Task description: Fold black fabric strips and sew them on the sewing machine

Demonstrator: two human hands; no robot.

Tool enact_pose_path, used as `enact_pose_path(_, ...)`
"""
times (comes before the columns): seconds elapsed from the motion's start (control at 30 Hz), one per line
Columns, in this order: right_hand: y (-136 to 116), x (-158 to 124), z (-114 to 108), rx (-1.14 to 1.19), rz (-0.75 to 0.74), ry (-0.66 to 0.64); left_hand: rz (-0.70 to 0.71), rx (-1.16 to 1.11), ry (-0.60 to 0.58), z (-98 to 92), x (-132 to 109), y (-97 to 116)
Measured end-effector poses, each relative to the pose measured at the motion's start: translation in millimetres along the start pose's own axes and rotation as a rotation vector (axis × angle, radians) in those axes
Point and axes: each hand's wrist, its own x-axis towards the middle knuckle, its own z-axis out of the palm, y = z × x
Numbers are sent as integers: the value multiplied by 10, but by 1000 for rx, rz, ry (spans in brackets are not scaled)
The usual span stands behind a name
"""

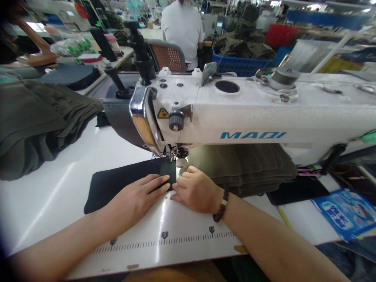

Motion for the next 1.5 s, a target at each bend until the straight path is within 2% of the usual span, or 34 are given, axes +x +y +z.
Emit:
enact_pose_path(0.27, -22, 54, 8, -32, 172, -26, 9, 29, 20, 46, 57, -147)
enact_pose_path(0.43, -35, 103, 8, -39, 340, -135, -38, -10, -48, 41, 142, -268)
enact_pose_path(0.53, -43, 116, 18, -47, 399, -150, -71, -48, -76, 44, 190, -335)
enact_pose_path(0.93, -55, 124, 15, -47, 430, -197, -152, -126, -59, 93, 368, -543)
enact_pose_path(1.17, -50, 118, 16, -55, 431, -202, -136, -125, -53, 101, 365, -550)
enact_pose_path(1.27, -49, 120, 17, -51, 429, -193, -130, -89, -85, 56, 347, -503)
enact_pose_path(1.33, -49, 123, 22, -45, 429, -187, -186, -42, -131, 26, 325, -451)
enact_pose_path(1.4, -50, 127, 26, -35, 430, -182, -307, 38, -178, 12, 288, -411)
enact_pose_path(1.5, -56, 133, 19, -27, 430, -192, -456, 114, -232, -21, 194, -475)
